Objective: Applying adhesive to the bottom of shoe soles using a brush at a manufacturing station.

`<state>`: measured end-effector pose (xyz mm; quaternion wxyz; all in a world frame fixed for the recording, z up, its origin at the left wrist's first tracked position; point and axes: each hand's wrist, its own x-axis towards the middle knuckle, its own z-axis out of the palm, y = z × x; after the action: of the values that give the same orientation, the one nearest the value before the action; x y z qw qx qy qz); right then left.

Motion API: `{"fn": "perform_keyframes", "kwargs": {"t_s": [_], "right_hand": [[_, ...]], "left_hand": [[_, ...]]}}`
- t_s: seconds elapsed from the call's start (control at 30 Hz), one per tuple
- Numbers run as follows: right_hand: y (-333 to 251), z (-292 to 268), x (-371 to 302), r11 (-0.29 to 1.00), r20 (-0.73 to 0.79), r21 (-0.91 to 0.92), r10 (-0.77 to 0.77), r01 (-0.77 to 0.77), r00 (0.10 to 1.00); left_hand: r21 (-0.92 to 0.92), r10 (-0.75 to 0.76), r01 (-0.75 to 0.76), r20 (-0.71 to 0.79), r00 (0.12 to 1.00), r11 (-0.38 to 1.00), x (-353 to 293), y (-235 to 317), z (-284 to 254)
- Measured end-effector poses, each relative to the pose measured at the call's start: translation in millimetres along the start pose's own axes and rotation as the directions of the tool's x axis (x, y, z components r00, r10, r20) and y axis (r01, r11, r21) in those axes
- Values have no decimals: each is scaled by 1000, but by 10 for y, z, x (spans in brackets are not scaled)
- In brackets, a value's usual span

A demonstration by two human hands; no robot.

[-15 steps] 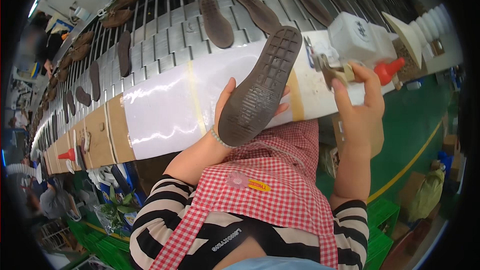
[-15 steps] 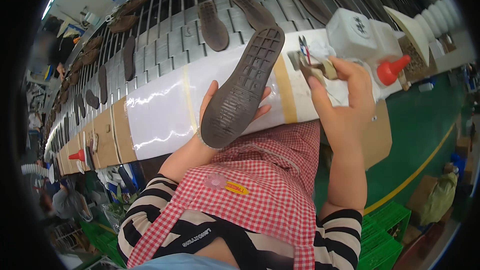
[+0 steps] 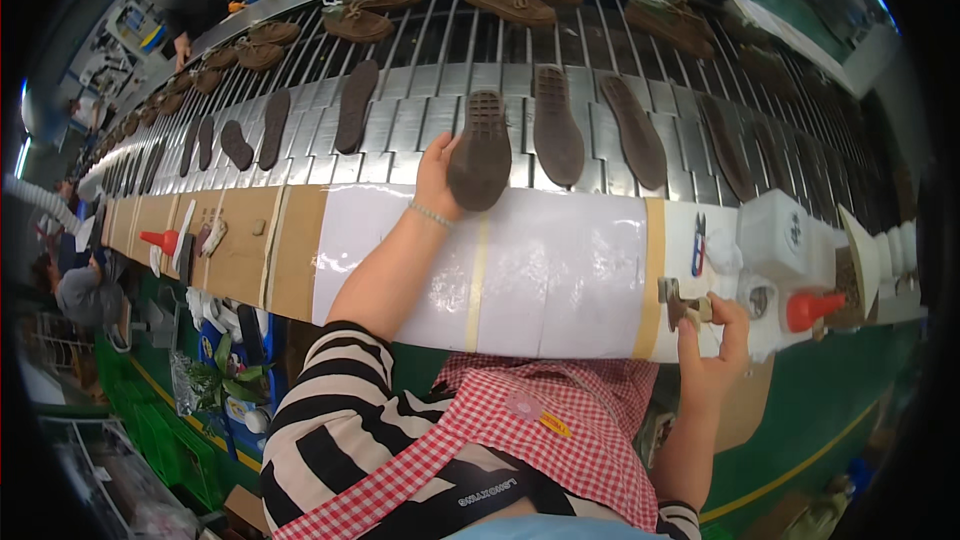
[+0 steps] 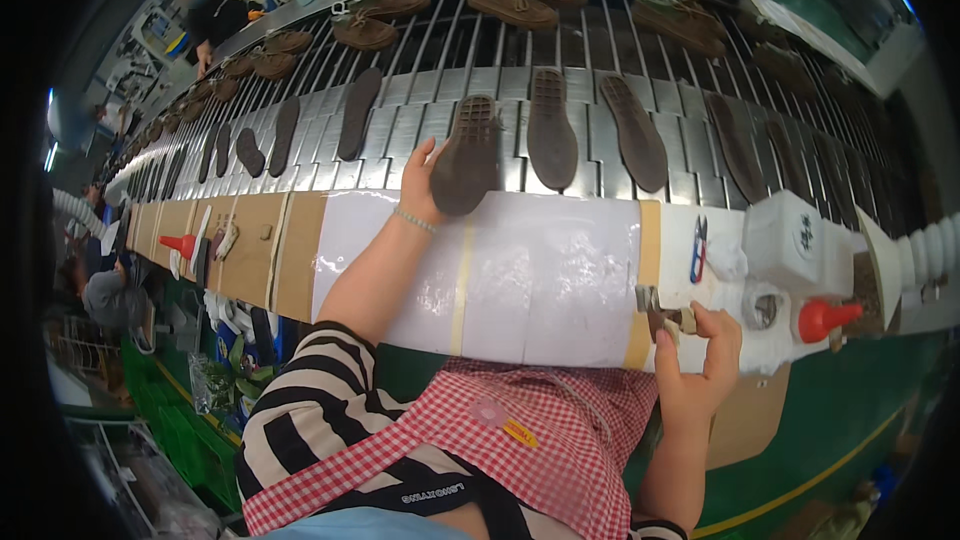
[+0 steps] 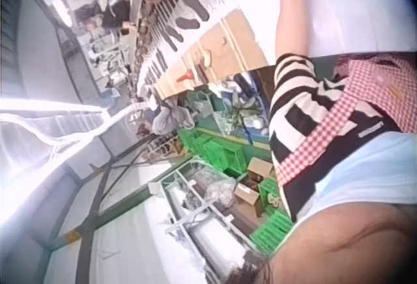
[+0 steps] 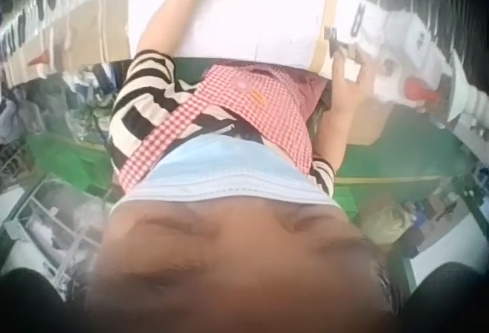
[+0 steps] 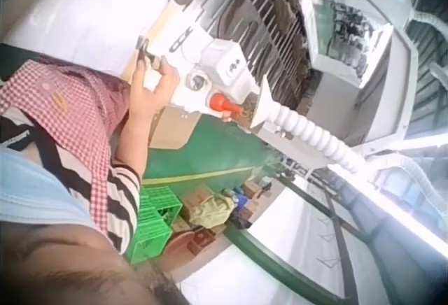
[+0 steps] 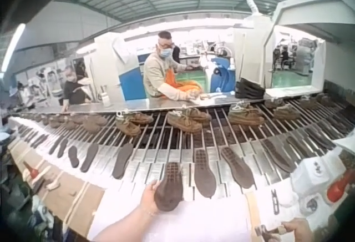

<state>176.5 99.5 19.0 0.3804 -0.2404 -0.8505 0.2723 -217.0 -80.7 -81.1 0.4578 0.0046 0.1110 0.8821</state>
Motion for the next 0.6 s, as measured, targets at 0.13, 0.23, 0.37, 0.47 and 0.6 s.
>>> {"fn": "perform_keyframes", "kwargs": {"t_s": [0.13, 0.23, 0.37, 0.47, 0.6], "right_hand": [[-56, 13, 47, 1000, 20, -3, 13, -13, 1000], [-108, 8, 85, 1000, 39, -2, 21, -21, 999], [-110, 86, 111, 1000, 29, -25, -1, 2, 1000], [-148, 131, 129, 998, 63, 47, 43, -46, 997], [-148, 83, 115, 997, 77, 35, 60, -63, 995]], "left_hand": [[262, 165, -99, -240, 957, 960, 309, 497, -34], [131, 33, -50, 128, 991, 990, 380, 746, -199], [67, 111, -127, 209, 972, 990, 242, 643, 51], [-35, 53, -43, 352, 934, 998, 95, 587, 207], [-77, 40, -9, 414, 910, 997, -80, 441, 353]]}}
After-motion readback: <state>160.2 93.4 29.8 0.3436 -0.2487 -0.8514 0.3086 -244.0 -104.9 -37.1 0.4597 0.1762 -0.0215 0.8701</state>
